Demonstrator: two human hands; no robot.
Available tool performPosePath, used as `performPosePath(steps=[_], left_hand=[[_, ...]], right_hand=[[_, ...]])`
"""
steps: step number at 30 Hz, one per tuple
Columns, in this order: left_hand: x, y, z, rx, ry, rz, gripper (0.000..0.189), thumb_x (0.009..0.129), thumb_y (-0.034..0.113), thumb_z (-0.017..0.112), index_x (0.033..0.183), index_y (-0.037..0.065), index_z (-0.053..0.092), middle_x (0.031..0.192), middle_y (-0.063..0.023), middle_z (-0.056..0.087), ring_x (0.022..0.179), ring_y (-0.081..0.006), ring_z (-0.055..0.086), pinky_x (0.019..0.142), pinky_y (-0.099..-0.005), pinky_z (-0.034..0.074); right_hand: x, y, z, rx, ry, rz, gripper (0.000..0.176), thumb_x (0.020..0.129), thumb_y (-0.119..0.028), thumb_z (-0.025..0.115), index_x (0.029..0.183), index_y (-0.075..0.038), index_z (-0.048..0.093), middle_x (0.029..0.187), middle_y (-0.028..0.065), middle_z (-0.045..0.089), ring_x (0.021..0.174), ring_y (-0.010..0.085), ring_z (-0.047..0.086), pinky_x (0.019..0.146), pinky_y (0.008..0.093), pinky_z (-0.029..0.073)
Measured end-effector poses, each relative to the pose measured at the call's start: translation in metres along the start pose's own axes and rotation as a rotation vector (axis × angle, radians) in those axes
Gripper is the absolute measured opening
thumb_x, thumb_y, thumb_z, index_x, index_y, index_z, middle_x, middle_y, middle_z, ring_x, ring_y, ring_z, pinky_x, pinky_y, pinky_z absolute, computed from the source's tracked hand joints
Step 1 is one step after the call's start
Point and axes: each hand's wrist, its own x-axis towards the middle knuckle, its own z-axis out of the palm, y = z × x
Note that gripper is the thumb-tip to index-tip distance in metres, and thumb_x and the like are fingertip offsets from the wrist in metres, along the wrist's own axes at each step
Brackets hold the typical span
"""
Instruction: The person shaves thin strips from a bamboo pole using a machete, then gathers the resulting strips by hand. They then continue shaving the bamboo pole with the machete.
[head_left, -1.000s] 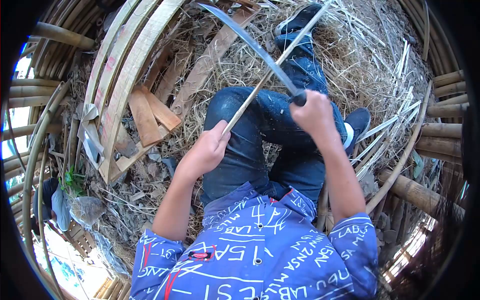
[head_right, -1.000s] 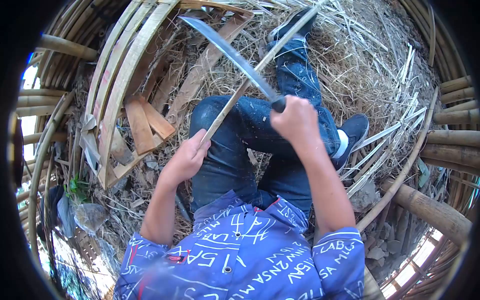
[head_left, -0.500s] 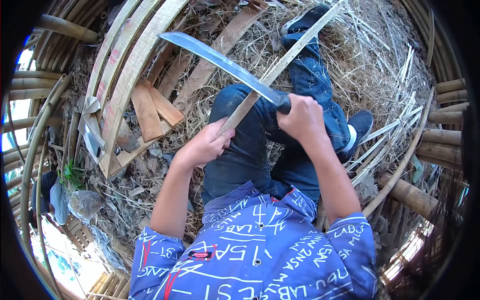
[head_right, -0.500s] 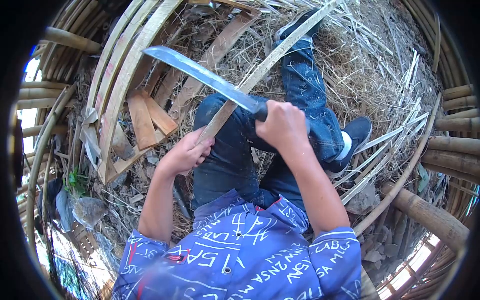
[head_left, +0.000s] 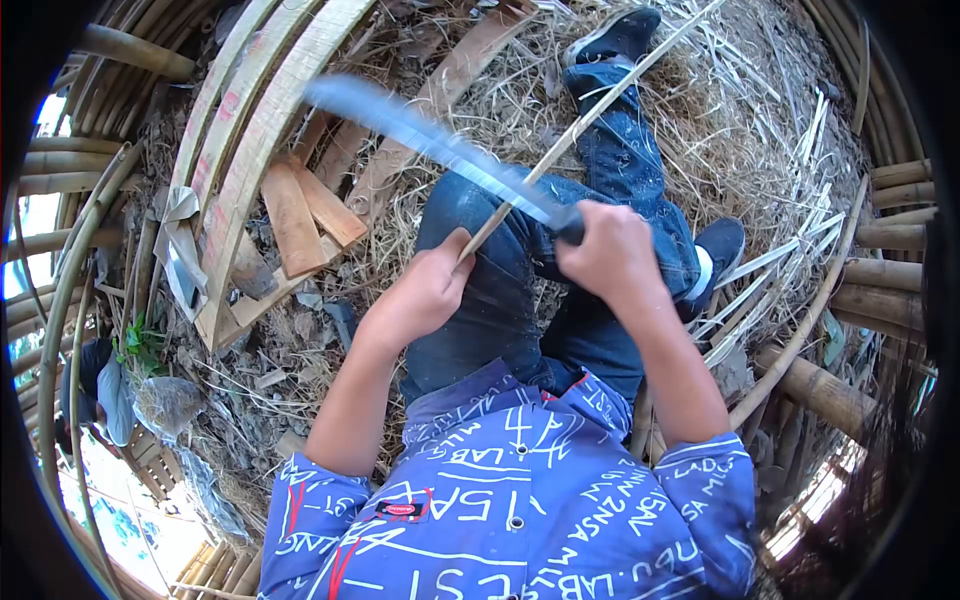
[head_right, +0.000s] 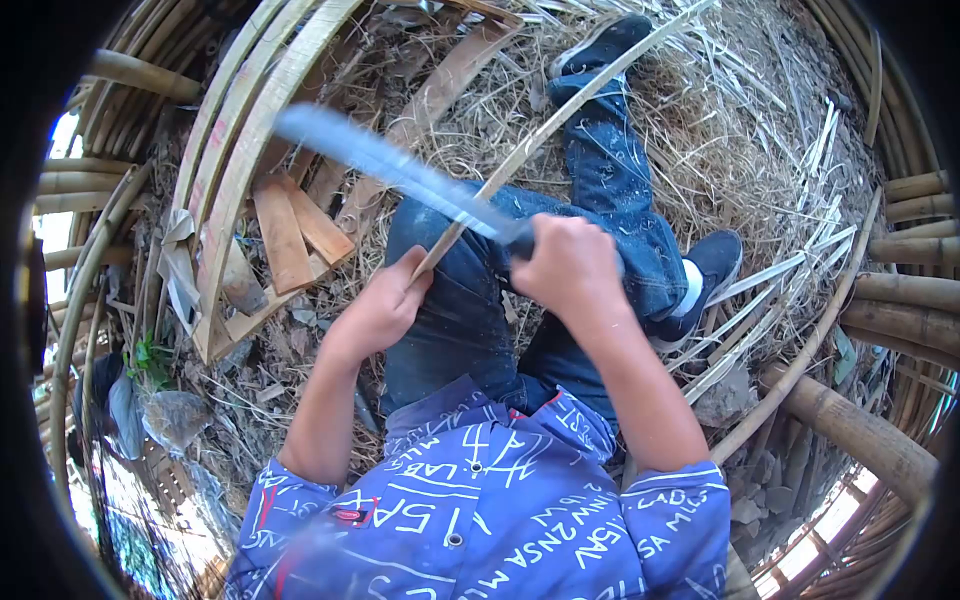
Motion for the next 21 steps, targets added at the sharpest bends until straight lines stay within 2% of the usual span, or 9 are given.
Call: performPosePath(steps=[3,4,9,11,13,15,16,19,21], left_hand=[[-0.007,0.001,-0.002,0.000,-0.023,-0.097,0.017,0.098,0.016,0.044,0.096,-0.001,0.046,0.074,-0.0211,0.053,0.072,-0.0373,0.055,0.067,-0.0414,0.043],[-0.008,0.003,-0.005,-0.053,-0.024,-0.075,0.017,0.098,0.016,0.045,0.096,-0.001,0.043,0.072,-0.0288,0.053,0.073,-0.0500,0.050,0.064,-0.0481,0.041],[0.000,0.003,-0.009,-0.049,-0.074,-0.080,0.017,0.098,0.016,0.046,0.095,-0.001,0.043,0.071,-0.0260,0.053,0.068,-0.0462,0.050,0.063,-0.0458,0.042],[0.002,-0.003,-0.006,-0.104,-0.077,-0.033,0.017,0.099,0.016,0.044,0.092,0.000,0.045,0.066,-0.0089,0.043,0.062,-0.0162,0.045,0.061,-0.0342,0.041],[0.002,-0.001,-0.002,-0.116,-0.056,-0.002,0.017,0.099,0.016,0.045,0.093,0.000,0.045,0.066,-0.0114,0.045,0.063,-0.0193,0.047,0.062,-0.0349,0.042],[-0.004,0.007,-0.004,-0.018,-0.044,-0.073,0.017,0.098,0.016,0.044,0.094,-0.001,0.046,0.072,-0.0186,0.051,0.068,-0.0301,0.053,0.065,-0.0378,0.043],[-0.007,0.006,-0.002,0.042,-0.008,-0.046,0.016,0.098,0.014,0.044,0.095,-0.001,0.044,0.076,-0.0271,0.054,0.075,-0.0455,0.055,0.065,-0.0442,0.043],[-0.011,0.019,0.000,0.116,0.034,-0.088,0.013,0.097,0.012,0.044,0.096,-0.001,0.042,0.074,-0.0307,0.054,0.079,-0.0517,0.052,0.064,-0.0504,0.041],[-0.007,0.018,0.009,0.160,0.071,-0.068,0.011,0.096,0.010,0.044,0.095,0.000,0.040,0.069,-0.0307,0.053,0.076,-0.0526,0.052,0.063,-0.0538,0.039]], right_hand=[[0.007,0.010,0.016,-0.068,0.009,-0.047,0.023,0.070,-0.027,0.066,0.077,-0.005,0.068,0.078,0.0223,0.067,0.078,0.0381,0.067,0.074,0.0456,0.054],[0.016,0.020,0.013,-0.069,0.050,0.024,0.023,0.071,-0.026,0.066,0.077,-0.005,0.068,0.079,0.0221,0.068,0.078,0.0379,0.067,0.075,0.0458,0.054],[0.030,0.047,-0.006,-0.052,0.114,0.165,0.022,0.074,-0.025,0.065,0.080,-0.005,0.070,0.083,0.0222,0.068,0.082,0.0387,0.067,0.076,0.0469,0.054],[0.018,0.035,-0.002,0.018,0.109,0.134,0.024,0.074,-0.027,0.066,0.082,-0.004,0.069,0.083,0.0228,0.068,0.082,0.0397,0.067,0.077,0.0476,0.053],[0.004,0.012,0.006,0.041,0.041,0.020,0.027,0.073,-0.029,0.066,0.082,-0.004,0.068,0.084,0.0230,0.068,0.082,0.0396,0.067,0.078,0.0479,0.053],[0.002,0.004,0.008,-0.002,-0.051,0.002,0.030,0.072,-0.031,0.066,0.083,-0.003,0.069,0.084,0.0225,0.068,0.082,0.0383,0.068,0.079,0.0470,0.053],[0.007,0.012,0.012,-0.072,-0.012,0.010,0.029,0.073,-0.031,0.066,0.083,-0.004,0.069,0.084,0.0221,0.069,0.082,0.0381,0.068,0.079,0.0466,0.054],[0.032,0.044,-0.007,-0.013,0.010,0.234,0.025,0.074,-0.025,0.063,0.082,-0.002,0.069,0.085,0.0226,0.068,0.083,0.0387,0.067,0.079,0.0464,0.054],[0.027,0.051,-0.013,-0.051,0.088,0.212,0.024,0.075,-0.023,0.062,0.082,-0.002,0.069,0.085,0.0240,0.068,0.084,0.0403,0.066,0.078,0.0479,0.053]])
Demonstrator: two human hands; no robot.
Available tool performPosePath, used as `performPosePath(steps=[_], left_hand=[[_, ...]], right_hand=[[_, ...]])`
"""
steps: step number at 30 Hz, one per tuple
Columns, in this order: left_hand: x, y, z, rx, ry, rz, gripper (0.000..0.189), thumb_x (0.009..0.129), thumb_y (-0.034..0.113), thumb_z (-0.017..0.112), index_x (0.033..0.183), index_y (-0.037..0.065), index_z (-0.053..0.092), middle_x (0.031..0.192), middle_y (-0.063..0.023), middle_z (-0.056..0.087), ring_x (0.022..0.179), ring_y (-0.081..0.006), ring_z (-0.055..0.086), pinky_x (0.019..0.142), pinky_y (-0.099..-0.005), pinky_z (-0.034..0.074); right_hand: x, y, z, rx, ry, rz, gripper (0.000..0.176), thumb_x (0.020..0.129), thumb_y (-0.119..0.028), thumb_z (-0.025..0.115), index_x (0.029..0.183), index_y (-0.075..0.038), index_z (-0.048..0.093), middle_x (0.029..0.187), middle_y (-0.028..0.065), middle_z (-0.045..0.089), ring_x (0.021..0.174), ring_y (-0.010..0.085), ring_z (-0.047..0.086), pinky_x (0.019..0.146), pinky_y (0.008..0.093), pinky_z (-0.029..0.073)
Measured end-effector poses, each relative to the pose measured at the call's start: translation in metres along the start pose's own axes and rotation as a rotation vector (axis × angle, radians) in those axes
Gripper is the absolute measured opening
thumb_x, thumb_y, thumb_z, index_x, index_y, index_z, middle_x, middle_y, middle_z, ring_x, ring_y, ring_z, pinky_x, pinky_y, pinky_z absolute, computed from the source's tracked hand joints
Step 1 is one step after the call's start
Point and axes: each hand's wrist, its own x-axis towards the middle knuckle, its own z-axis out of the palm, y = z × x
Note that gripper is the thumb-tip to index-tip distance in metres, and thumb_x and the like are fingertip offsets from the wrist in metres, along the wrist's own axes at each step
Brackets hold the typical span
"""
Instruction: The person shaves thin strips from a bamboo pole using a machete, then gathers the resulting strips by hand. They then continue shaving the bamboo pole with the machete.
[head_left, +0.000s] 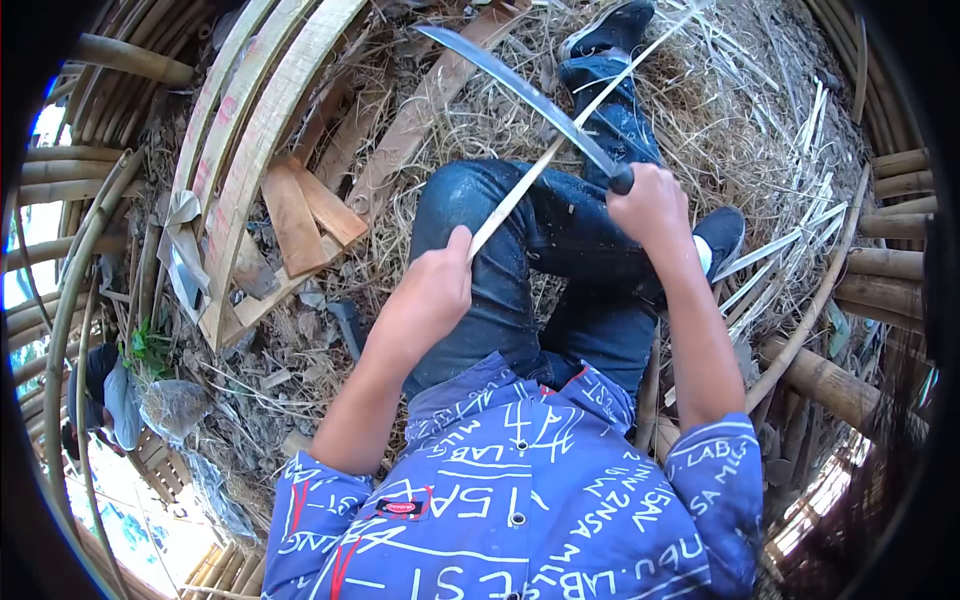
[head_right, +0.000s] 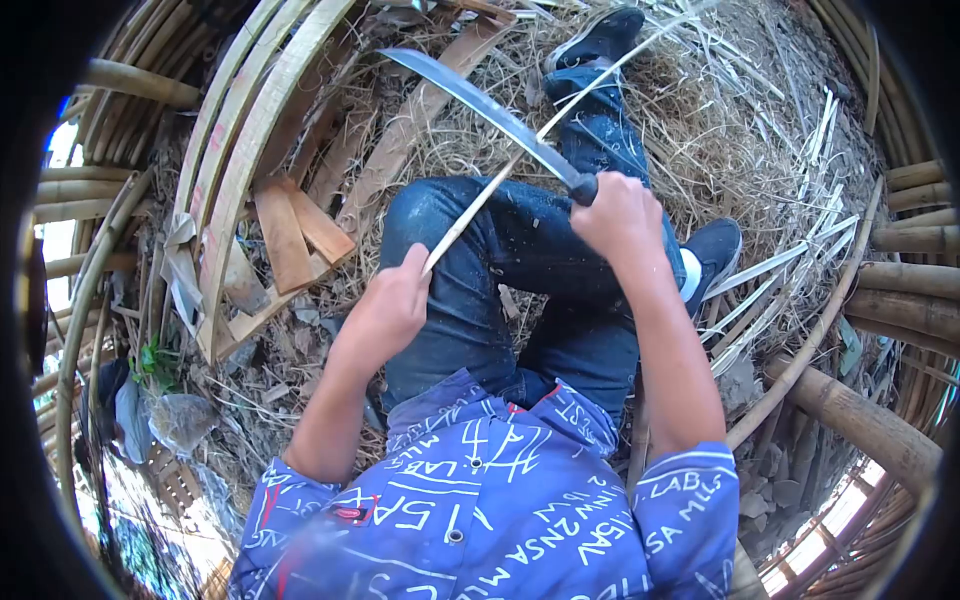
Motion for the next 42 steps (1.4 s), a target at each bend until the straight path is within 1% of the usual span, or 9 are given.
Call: performPosePath(steps=[6,8,12,17,20,24,26,34,42], left_hand=[[0.003,0.012,0.009,0.093,0.043,0.015,0.010,0.091,0.006,0.044,0.094,-0.004,0.042,0.071,-0.0322,0.058,0.073,-0.0503,0.058,0.065,-0.0566,0.045],[0.002,0.013,0.011,0.143,0.054,0.005,0.010,0.090,0.005,0.044,0.094,-0.004,0.043,0.072,-0.0311,0.059,0.073,-0.0496,0.059,0.065,-0.0561,0.047],[-0.007,0.008,0.013,0.238,0.096,0.026,0.009,0.090,0.004,0.045,0.095,-0.003,0.042,0.070,-0.0298,0.058,0.071,-0.0492,0.058,0.063,-0.0551,0.045],[0.002,0.017,0.013,0.291,0.045,0.019,0.010,0.088,0.004,0.044,0.095,-0.003,0.045,0.073,-0.0277,0.062,0.070,-0.0458,0.063,0.064,-0.0526,0.051],[0.003,0.017,0.018,0.232,0.069,0.012,0.010,0.088,0.005,0.044,0.094,-0.003,0.045,0.073,-0.0277,0.062,0.070,-0.0459,0.063,0.064,-0.0522,0.051],[0.000,0.012,0.019,0.275,0.072,0.000,0.010,0.088,0.005,0.044,0.094,-0.004,0.044,0.073,-0.0285,0.062,0.071,-0.0459,0.063,0.063,-0.0519,0.052],[0.002,0.010,0.015,0.257,0.095,0.024,0.010,0.089,0.005,0.044,0.092,-0.004,0.044,0.072,-0.0295,0.061,0.070,-0.0467,0.063,0.063,-0.0527,0.051],[0.006,0.010,0.010,0.048,0.003,-0.009,0.010,0.091,0.007,0.046,0.093,-0.003,0.043,0.071,-0.0313,0.057,0.074,-0.0501,0.057,0.065,-0.0557,0.044],[0.015,0.000,-0.017,-0.146,-0.216,-0.006,0.017,0.098,0.015,0.046,0.093,-0.001,0.044,0.072,-0.0252,0.055,0.073,-0.0460,0.055,0.063,-0.0476,0.042]], right_hand=[[-0.045,-0.031,0.006,0.276,-0.111,-0.060,0.024,0.072,-0.025,0.064,0.081,-0.003,0.069,0.083,0.0247,0.067,0.083,0.0428,0.065,0.079,0.0480,0.052],[-0.046,-0.039,0.015,0.162,-0.189,-0.137,0.024,0.071,-0.025,0.065,0.081,-0.004,0.069,0.085,0.0232,0.068,0.083,0.0423,0.065,0.080,0.0476,0.052],[-0.007,-0.007,0.014,0.076,-0.114,0.092,0.024,0.072,-0.023,0.063,0.085,-0.004,0.070,0.088,0.0225,0.069,0.086,0.0392,0.067,0.081,0.0469,0.053],[-0.017,0.003,0.005,0.105,-0.006,0.012,0.022,0.074,-0.022,0.062,0.081,-0.003,0.069,0.083,0.0239,0.067,0.084,0.0417,0.065,0.078,0.0485,0.052],[-0.045,-0.021,0.006,0.208,-0.134,-0.090,0.023,0.072,-0.024,0.064,0.081,-0.004,0.069,0.081,0.0230,0.067,0.082,0.0419,0.065,0.078,0.0486,0.052],[-0.034,-0.012,0.033,0.009,-0.055,-0.182,0.023,0.072,-0.026,0.064,0.080,-0.005,0.069,0.079,0.0210,0.067,0.079,0.0394,0.066,0.077,0.0475,0.053],[-0.009,0.002,0.022,0.022,-0.067,0.027,0.024,0.074,-0.026,0.063,0.080,-0.003,0.069,0.083,0.0229,0.068,0.083,0.0390,0.067,0.077,0.0471,0.054],[-0.052,-0.029,0.019,0.078,-0.135,-0.206,0.022,0.070,-0.025,0.064,0.078,-0.005,0.065,0.081,0.0223,0.067,0.081,0.0413,0.066,0.078,0.0485,0.052],[-0.008,-0.011,0.004,-0.002,-0.036,0.024,0.025,0.074,-0.026,0.062,0.082,-0.003,0.069,0.085,0.0226,0.068,0.083,0.0418,0.065,0.077,0.0476,0.053]])
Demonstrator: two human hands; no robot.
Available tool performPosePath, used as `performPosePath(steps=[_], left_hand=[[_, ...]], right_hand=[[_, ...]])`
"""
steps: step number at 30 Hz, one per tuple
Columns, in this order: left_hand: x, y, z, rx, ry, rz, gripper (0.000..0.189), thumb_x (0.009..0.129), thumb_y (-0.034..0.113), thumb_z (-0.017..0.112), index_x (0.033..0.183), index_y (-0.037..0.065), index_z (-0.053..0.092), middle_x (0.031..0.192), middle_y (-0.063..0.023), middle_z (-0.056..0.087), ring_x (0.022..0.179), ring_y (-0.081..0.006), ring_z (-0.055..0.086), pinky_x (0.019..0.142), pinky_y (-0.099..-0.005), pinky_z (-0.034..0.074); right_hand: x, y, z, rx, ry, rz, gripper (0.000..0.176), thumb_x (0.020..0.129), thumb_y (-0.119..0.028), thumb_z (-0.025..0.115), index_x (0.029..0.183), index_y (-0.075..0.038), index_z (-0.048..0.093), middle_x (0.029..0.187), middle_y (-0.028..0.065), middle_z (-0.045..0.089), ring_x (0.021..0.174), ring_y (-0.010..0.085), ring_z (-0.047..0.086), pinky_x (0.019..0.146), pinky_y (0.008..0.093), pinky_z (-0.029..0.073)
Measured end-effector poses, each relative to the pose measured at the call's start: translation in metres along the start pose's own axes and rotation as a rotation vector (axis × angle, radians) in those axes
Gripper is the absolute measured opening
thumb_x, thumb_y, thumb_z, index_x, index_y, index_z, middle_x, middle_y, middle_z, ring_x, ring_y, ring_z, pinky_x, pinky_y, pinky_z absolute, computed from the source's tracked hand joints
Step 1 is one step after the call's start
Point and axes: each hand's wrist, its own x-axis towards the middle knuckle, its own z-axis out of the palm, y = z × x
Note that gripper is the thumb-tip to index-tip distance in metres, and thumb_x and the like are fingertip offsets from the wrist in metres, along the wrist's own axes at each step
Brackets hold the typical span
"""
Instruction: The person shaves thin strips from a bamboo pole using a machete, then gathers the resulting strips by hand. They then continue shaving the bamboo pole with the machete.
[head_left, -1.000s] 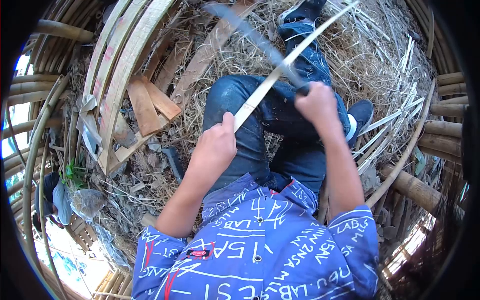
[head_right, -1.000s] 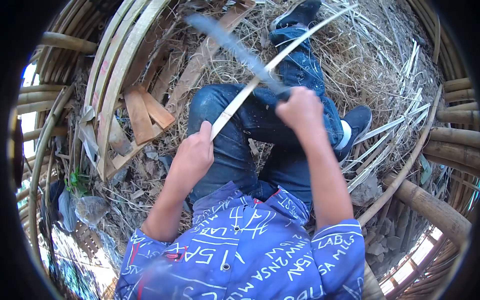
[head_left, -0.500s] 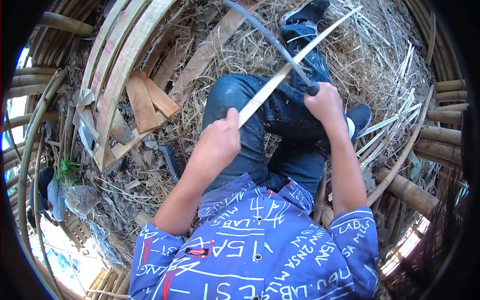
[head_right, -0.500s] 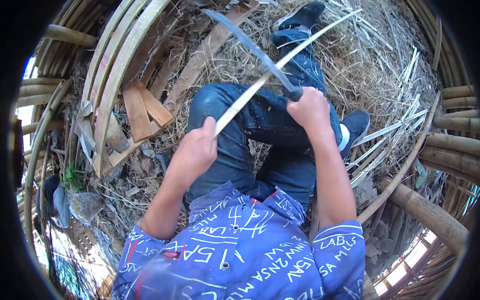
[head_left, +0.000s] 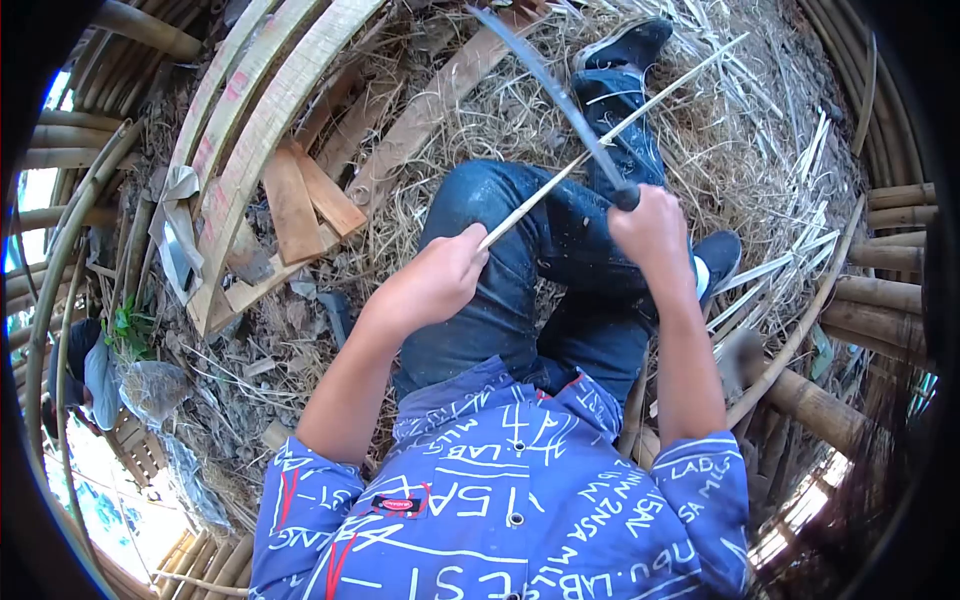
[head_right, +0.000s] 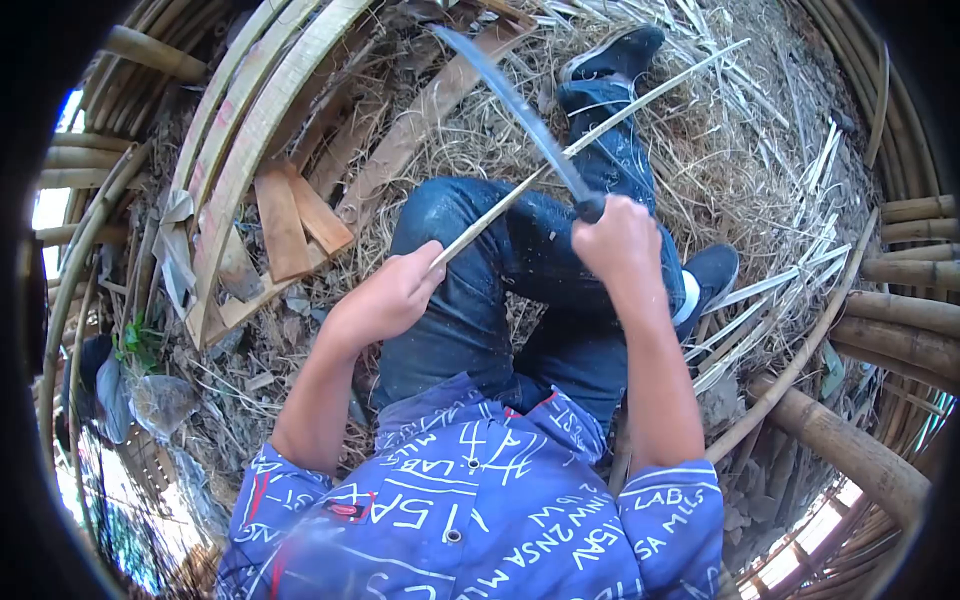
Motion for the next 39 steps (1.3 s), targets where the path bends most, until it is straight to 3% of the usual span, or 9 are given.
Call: performPosePath(steps=[5,10,20,24,26,29,34,37,39], left_hand=[[0.000,-0.011,0.006,-0.083,0.049,0.059,0.020,0.098,0.017,0.046,0.092,-0.002,0.044,0.072,-0.0245,0.053,0.070,-0.0436,0.053,0.063,-0.0460,0.042],[-0.001,-0.004,0.002,0.017,0.049,0.022,0.018,0.098,0.016,0.046,0.093,-0.001,0.043,0.071,-0.0258,0.053,0.069,-0.0459,0.051,0.062,-0.0468,0.041],[0.002,-0.001,0.007,0.043,0.035,0.018,0.019,0.098,0.017,0.046,0.091,-0.001,0.044,0.072,-0.0269,0.054,0.071,-0.0471,0.053,0.062,-0.0482,0.041],[0.012,-0.009,-0.001,0.031,-0.004,0.093,0.020,0.098,0.017,0.046,0.091,-0.001,0.044,0.076,-0.0271,0.054,0.071,-0.0463,0.051,0.063,-0.0475,0.042],[0.007,-0.011,0.003,0.006,0.013,0.137,0.018,0.098,0.016,0.046,0.091,-0.001,0.044,0.073,-0.0244,0.053,0.069,-0.0419,0.051,0.064,-0.0464,0.041],[0.006,-0.011,0.004,0.103,0.004,0.081,0.014,0.097,0.015,0.046,0.094,0.001,0.045,0.071,-0.0174,0.051,0.067,-0.0316,0.051,0.064,-0.0433,0.042],[0.002,-0.010,0.004,0.018,0.007,0.046,0.014,0.098,0.015,0.046,0.093,0.001,0.046,0.072,-0.0146,0.052,0.066,-0.0257,0.051,0.063,-0.0391,0.042],[-0.001,-0.022,0.001,-0.065,-0.044,0.090,0.015,0.098,0.015,0.044,0.093,0.002,0.049,0.074,-0.0033,0.050,0.067,-0.0147,0.049,0.062,-0.0314,0.043],[0.002,-0.026,0.001,-0.100,-0.059,0.084,0.014,0.098,0.015,0.044,0.094,0.003,0.049,0.074,-0.0022,0.049,0.066,-0.0131,0.047,0.061,-0.0297,0.042]], right_hand=[[-0.039,-0.032,0.011,-0.006,-0.153,-0.190,0.023,0.074,-0.024,0.063,0.084,-0.005,0.070,0.084,0.0224,0.068,0.084,0.0407,0.066,0.081,0.0473,0.052],[-0.004,0.001,0.005,0.011,-0.037,0.034,0.024,0.076,-0.024,0.061,0.080,-0.002,0.070,0.084,0.0235,0.068,0.084,0.0398,0.066,0.079,0.0478,0.052],[-0.024,-0.005,0.023,0.034,-0.069,-0.121,0.020,0.074,-0.023,0.063,0.077,-0.005,0.068,0.083,0.0216,0.068,0.082,0.0413,0.065,0.078,0.0484,0.053],[-0.005,-0.005,0.018,0.001,-0.066,-0.045,0.021,0.074,-0.024,0.063,0.080,-0.005,0.070,0.086,0.0220,0.068,0.086,0.0404,0.066,0.080,0.0474,0.053],[0.012,0.018,0.009,0.055,-0.068,0.087,0.025,0.073,-0.024,0.063,0.087,-0.005,0.072,0.089,0.0226,0.068,0.088,0.0393,0.066,0.080,0.0468,0.053],[0.010,0.021,0.002,-0.005,-0.030,0.022,0.025,0.073,-0.023,0.062,0.086,-0.005,0.072,0.089,0.0230,0.068,0.088,0.0393,0.066,0.081,0.0467,0.053],[-0.034,-0.037,0.002,0.069,-0.087,-0.126,0.027,0.073,-0.027,0.063,0.086,-0.006,0.072,0.087,0.0233,0.068,0.086,0.0388,0.067,0.083,0.0467,0.052],[-0.015,-0.019,0.018,-0.021,-0.087,-0.138,0.028,0.072,-0.029,0.064,0.087,-0.006,0.072,0.088,0.0228,0.068,0.086,0.0389,0.067,0.083,0.0460,0.053],[0.007,0.007,0.007,-0.017,-0.082,-0.037,0.027,0.074,-0.027,0.064,0.088,-0.005,0.071,0.090,0.0229,0.069,0.087,0.0398,0.067,0.082,0.0460,0.053]])
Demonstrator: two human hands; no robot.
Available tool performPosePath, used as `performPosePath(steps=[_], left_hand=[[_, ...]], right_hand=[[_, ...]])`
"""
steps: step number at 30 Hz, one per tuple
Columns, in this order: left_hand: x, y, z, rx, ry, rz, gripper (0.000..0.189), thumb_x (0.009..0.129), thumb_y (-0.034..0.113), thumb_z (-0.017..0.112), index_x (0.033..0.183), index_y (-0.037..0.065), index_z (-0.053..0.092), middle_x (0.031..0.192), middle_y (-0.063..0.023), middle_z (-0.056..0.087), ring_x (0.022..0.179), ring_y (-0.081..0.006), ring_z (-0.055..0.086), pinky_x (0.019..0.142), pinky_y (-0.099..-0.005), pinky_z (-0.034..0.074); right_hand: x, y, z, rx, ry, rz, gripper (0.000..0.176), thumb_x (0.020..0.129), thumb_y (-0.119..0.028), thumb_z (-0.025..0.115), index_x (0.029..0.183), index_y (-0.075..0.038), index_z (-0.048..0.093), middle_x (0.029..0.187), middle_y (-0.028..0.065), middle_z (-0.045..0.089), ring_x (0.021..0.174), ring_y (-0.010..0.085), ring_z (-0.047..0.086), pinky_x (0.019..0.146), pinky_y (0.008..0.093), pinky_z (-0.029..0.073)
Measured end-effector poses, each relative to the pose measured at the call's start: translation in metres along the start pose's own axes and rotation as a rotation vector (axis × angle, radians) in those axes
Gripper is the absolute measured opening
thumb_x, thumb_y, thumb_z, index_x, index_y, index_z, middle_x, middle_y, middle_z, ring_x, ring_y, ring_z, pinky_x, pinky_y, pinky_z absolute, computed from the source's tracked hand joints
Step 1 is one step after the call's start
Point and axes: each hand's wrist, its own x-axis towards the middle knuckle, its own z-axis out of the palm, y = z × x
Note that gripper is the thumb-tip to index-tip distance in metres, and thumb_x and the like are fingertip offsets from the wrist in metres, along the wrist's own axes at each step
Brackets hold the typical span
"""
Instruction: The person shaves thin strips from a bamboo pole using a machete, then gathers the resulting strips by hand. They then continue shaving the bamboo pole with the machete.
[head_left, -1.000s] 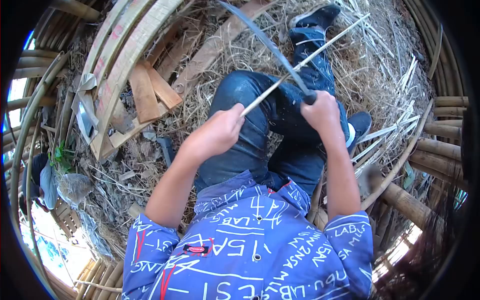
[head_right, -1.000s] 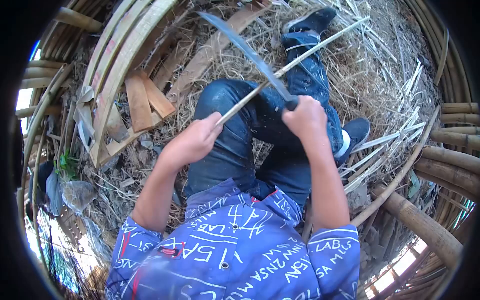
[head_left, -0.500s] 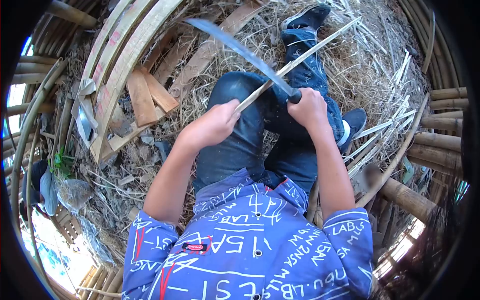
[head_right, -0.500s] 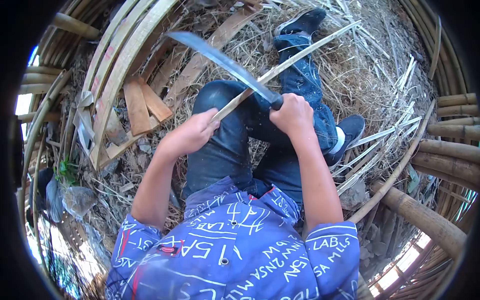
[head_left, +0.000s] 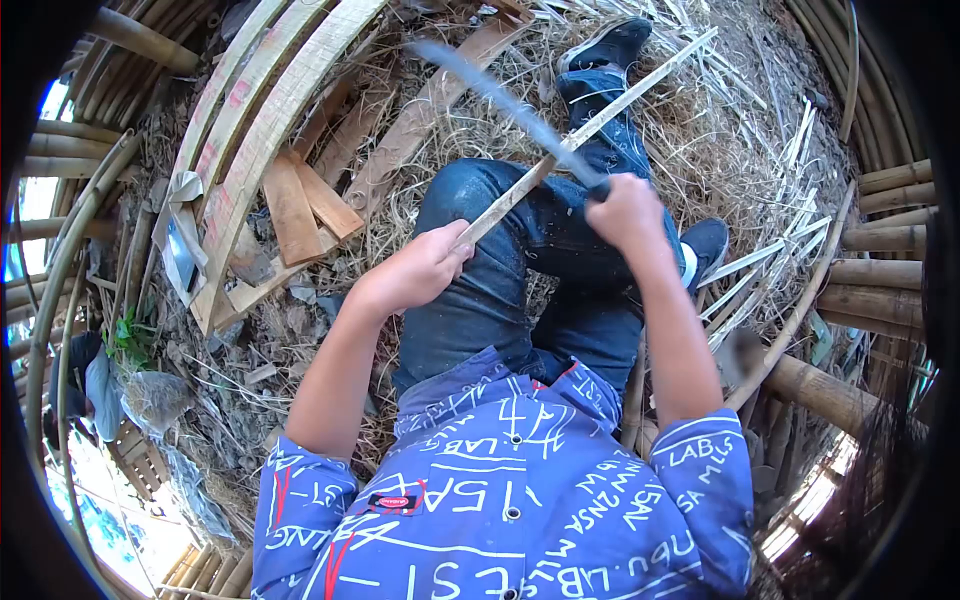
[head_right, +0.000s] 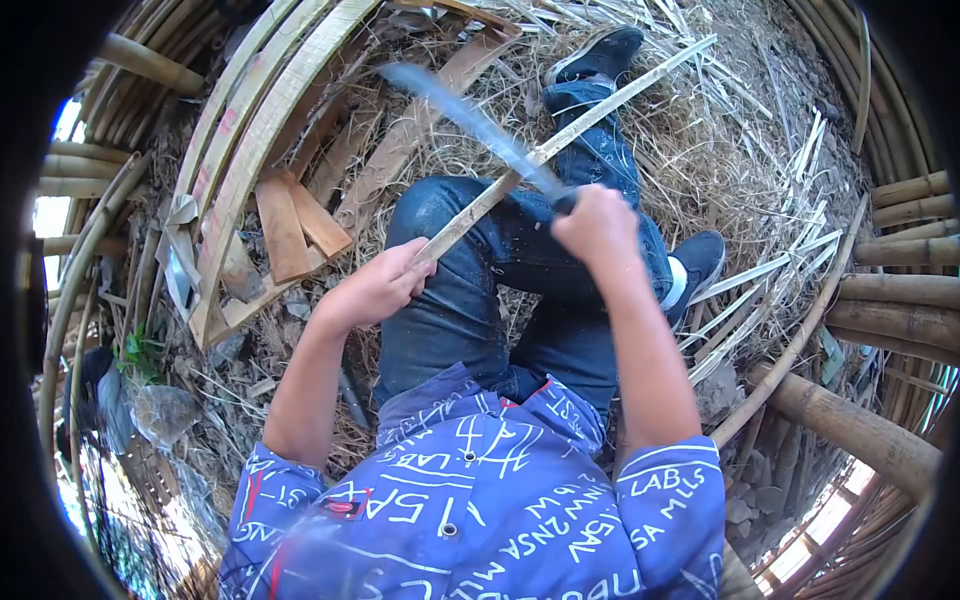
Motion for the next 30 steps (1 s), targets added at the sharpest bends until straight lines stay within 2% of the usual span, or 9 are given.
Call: performPosePath(steps=[2,5,9,11,15,21,25,26,30], left_hand=[[0.001,0.005,-0.005,-0.031,-0.018,0.003,0.014,0.099,0.016,0.044,0.094,0.003,0.049,0.073,-0.0012,0.048,0.065,-0.0114,0.045,0.060,-0.0280,0.041],[0.002,0.016,-0.008,-0.128,-0.077,-0.081,0.015,0.098,0.014,0.046,0.091,0.001,0.046,0.071,-0.0083,0.049,0.066,-0.0193,0.048,0.063,-0.0354,0.043],[-0.006,0.010,-0.002,-0.144,-0.053,-0.064,0.015,0.099,0.016,0.046,0.091,0.002,0.045,0.072,-0.0049,0.048,0.067,-0.0152,0.047,0.064,-0.0317,0.043],[-0.011,0.004,0.000,-0.167,-0.027,-0.080,0.013,0.099,0.017,0.044,0.097,0.006,0.049,0.073,0.0010,0.045,0.063,-0.0075,0.041,0.054,-0.0238,0.037],[-0.004,0.012,-0.003,-0.135,-0.055,-0.094,0.013,0.099,0.018,0.044,0.098,0.006,0.048,0.073,0.0015,0.043,0.063,-0.0074,0.041,0.054,-0.0233,0.037],[-0.005,-0.001,0.006,-0.099,-0.031,-0.008,0.012,0.099,0.017,0.044,0.099,0.005,0.048,0.073,0.0010,0.044,0.061,-0.0078,0.041,0.053,-0.0235,0.037],[-0.008,0.009,0.001,-0.088,-0.025,-0.112,0.012,0.099,0.015,0.044,0.100,0.004,0.048,0.073,0.0006,0.044,0.061,-0.0081,0.041,0.054,-0.0236,0.038],[-0.004,0.009,0.002,-0.073,-0.028,-0.093,0.012,0.099,0.015,0.044,0.100,0.004,0.048,0.073,0.0006,0.044,0.061,-0.0082,0.041,0.054,-0.0237,0.038],[-0.005,-0.001,0.001,-0.073,-0.018,-0.053,0.011,0.099,0.015,0.044,0.101,0.004,0.048,0.072,0.0009,0.044,0.060,-0.0084,0.040,0.054,-0.0246,0.038]], right_hand=[[0.007,0.011,-0.005,0.040,0.008,0.037,0.027,0.075,-0.026,0.063,0.089,-0.004,0.071,0.090,0.0235,0.068,0.087,0.0403,0.066,0.081,0.0462,0.053],[-0.007,-0.001,-0.013,-0.013,0.106,0.033,0.026,0.074,-0.024,0.062,0.084,-0.001,0.069,0.088,0.0256,0.067,0.086,0.0418,0.066,0.081,0.0475,0.052],[-0.032,-0.026,-0.012,0.093,0.040,-0.065,0.027,0.072,-0.027,0.064,0.081,-0.001,0.067,0.085,0.0236,0.068,0.084,0.0409,0.066,0.080,0.0475,0.053],[-0.025,-0.017,-0.004,0.050,0.037,-0.103,0.027,0.072,-0.027,0.065,0.081,-0.002,0.067,0.085,0.0221,0.068,0.084,0.0398,0.067,0.079,0.0472,0.053],[0.002,0.008,-0.006,-0.024,0.087,0.044,0.024,0.074,-0.025,0.064,0.082,-0.002,0.068,0.085,0.0225,0.068,0.084,0.0385,0.067,0.078,0.0466,0.054],[-0.040,-0.025,-0.007,0.001,0.032,-0.136,0.027,0.070,-0.027,0.067,0.082,-0.003,0.068,0.081,0.0229,0.068,0.081,0.0383,0.068,0.078,0.0462,0.054],[-0.006,0.004,0.000,-0.096,0.092,-0.080,0.026,0.072,-0.029,0.067,0.082,-0.005,0.069,0.086,0.0193,0.069,0.083,0.0360,0.068,0.077,0.0440,0.055],[0.007,0.012,-0.009,-0.053,0.059,0.050,0.025,0.073,-0.028,0.066,0.082,-0.006,0.069,0.087,0.0191,0.069,0.083,0.0358,0.068,0.077,0.0446,0.055],[0.005,0.010,-0.002,-0.080,0.185,-0.084,0.024,0.073,-0.026,0.065,0.081,-0.004,0.067,0.081,0.0202,0.068,0.079,0.0378,0.068,0.075,0.0466,0.054]])
